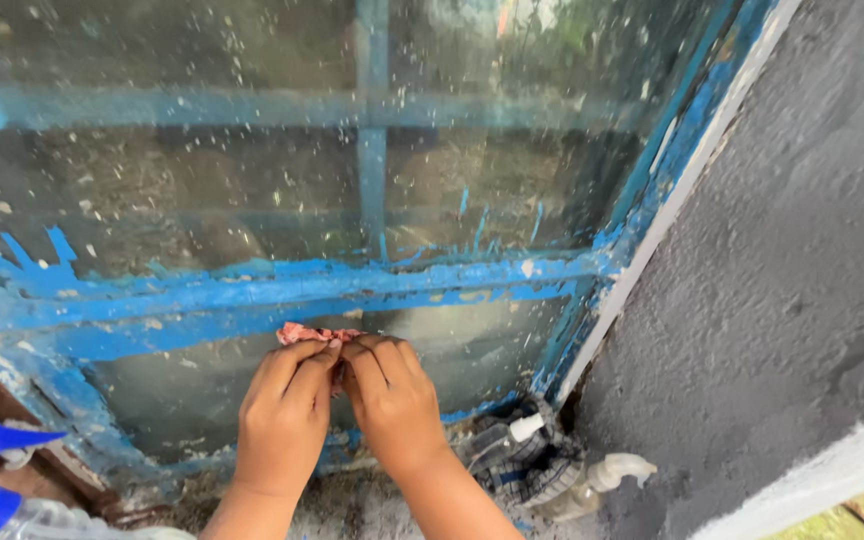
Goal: The person cleans the frame and glass of a blue window by hand with a cloth, then sprays liquid from a bottle onto the surface and continues wiping the glass and frame.
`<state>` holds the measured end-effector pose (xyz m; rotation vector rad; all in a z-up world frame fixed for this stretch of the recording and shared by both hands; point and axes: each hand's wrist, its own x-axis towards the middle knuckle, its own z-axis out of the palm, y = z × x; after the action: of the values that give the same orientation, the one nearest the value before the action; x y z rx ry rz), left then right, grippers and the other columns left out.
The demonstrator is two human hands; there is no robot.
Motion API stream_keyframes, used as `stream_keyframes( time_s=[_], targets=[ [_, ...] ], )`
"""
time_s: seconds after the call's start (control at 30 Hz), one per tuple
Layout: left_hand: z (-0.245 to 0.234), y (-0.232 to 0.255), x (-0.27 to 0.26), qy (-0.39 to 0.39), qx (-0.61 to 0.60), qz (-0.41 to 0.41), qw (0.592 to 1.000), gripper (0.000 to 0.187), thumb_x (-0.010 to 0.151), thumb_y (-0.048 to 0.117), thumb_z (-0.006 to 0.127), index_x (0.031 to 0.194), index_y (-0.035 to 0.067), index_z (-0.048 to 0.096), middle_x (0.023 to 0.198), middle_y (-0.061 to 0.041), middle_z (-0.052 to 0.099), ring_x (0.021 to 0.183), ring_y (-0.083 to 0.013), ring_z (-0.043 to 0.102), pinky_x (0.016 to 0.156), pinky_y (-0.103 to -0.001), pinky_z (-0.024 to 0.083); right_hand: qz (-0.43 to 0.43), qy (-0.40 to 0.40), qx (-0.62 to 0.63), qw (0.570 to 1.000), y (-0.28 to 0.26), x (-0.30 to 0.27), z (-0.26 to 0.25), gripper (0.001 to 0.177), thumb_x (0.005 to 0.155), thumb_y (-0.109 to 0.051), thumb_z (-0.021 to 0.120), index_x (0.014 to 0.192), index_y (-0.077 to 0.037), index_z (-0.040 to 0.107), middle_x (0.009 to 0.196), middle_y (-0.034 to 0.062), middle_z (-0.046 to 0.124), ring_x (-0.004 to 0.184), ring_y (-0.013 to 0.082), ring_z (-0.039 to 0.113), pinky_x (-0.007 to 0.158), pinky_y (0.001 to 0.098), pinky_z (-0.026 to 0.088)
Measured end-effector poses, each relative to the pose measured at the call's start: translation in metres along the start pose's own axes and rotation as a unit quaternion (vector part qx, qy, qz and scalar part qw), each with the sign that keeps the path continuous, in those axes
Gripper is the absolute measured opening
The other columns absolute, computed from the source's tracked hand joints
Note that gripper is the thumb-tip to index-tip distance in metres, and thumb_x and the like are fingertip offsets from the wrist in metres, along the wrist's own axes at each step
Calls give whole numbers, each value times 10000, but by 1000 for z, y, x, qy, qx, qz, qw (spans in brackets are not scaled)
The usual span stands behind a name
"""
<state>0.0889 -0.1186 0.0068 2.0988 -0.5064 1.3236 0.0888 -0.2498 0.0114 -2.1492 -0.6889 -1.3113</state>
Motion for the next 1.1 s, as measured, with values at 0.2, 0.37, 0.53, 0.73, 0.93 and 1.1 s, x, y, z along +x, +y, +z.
stream_keyframes(
  time_s=[0.2, 0.37, 0.53, 0.73, 0.93, 1.1],
  targets=[
    [8, -7, -28, -36, -6, -7, 999, 178, 801, -28, 717, 965, 37, 741, 1010, -64, 699, 939, -274, 692, 819, -396, 572, 8, -22, 13, 1000, 7, -31, 7, 269, 820, 27, 735, 1071, -38, 661, 1093, 87, 668, 993, 297, 655, 831, 388, 569],
    [18, -18, -62, -96, -10, -29, 995, 199, 766, -13, 711, 954, 42, 744, 971, -70, 694, 920, -274, 696, 810, -391, 579, 16, -68, 15, 997, 17, -67, 15, 268, 807, 17, 726, 1062, -36, 666, 1090, 98, 675, 966, 303, 653, 816, 391, 565],
    [29, -31, -91, -140, -6, -27, 990, 204, 758, 2, 707, 956, 53, 716, 989, -82, 680, 954, -295, 686, 815, -401, 578, 20, -113, 8, 993, 30, -96, 25, 238, 798, -9, 706, 1031, -43, 669, 1057, 105, 672, 914, 306, 644, 776, 391, 561],
    [40, -33, -105, -180, 25, -41, 982, 197, 757, 10, 699, 949, 52, 690, 1019, -92, 678, 992, -313, 682, 813, -422, 575, 15, -154, -15, 988, 36, -109, 27, 193, 807, -17, 677, 996, -43, 657, 997, 100, 642, 906, 312, 634, 748, 397, 557],
    [45, -7, -73, -173, 4, -76, 982, 198, 766, 28, 720, 959, 69, 705, 1022, -83, 695, 979, -321, 689, 803, -437, 573, 35, -105, -21, 994, 38, -79, 1, 231, 783, -49, 730, 998, -57, 646, 993, 103, 631, 900, 324, 624, 745, 412, 546],
    [58, 28, -23, -90, -62, -87, 990, 148, 816, 31, 717, 959, 58, 744, 1021, -97, 730, 937, -323, 717, 796, -423, 584, 39, -40, -39, 998, 45, -37, -33, 316, 730, -47, 767, 1018, -62, 636, 1004, 107, 634, 904, 337, 622, 759, 420, 543]
  ],
)
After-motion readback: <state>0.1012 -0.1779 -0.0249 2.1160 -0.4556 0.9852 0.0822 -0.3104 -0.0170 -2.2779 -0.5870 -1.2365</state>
